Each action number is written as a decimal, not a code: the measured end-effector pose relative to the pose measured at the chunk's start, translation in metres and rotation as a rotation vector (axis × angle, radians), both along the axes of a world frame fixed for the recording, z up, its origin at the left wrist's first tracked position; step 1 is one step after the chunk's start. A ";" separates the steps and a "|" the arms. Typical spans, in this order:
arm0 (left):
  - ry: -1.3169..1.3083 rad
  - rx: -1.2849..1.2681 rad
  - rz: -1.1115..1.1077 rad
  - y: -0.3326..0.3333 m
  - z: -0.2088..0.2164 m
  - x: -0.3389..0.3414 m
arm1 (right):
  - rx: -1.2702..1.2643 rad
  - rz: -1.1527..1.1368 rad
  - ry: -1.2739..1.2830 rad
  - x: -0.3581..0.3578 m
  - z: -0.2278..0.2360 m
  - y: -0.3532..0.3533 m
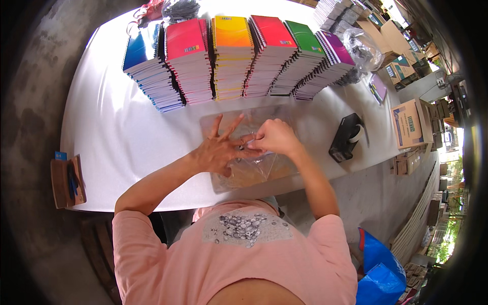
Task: The person picks up stacks of small spiral notebooks, places them into plastic bags, and seals the bags using tape from a dispenser.
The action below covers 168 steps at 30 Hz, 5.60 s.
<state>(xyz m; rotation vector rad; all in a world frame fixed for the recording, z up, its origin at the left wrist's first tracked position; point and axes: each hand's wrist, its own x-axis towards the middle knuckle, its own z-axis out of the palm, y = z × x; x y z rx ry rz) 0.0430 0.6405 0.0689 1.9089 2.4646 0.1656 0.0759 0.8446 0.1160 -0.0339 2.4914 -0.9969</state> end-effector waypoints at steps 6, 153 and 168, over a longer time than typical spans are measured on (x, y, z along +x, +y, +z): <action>-0.074 -0.010 0.017 0.003 0.001 0.000 | 0.617 -0.069 0.370 0.011 -0.013 0.023; -0.410 0.948 0.523 0.012 -0.022 0.064 | -0.213 0.087 0.800 0.063 -0.044 0.043; -0.472 0.788 0.508 -0.011 -0.059 0.087 | -0.326 -0.096 0.719 0.086 -0.087 0.040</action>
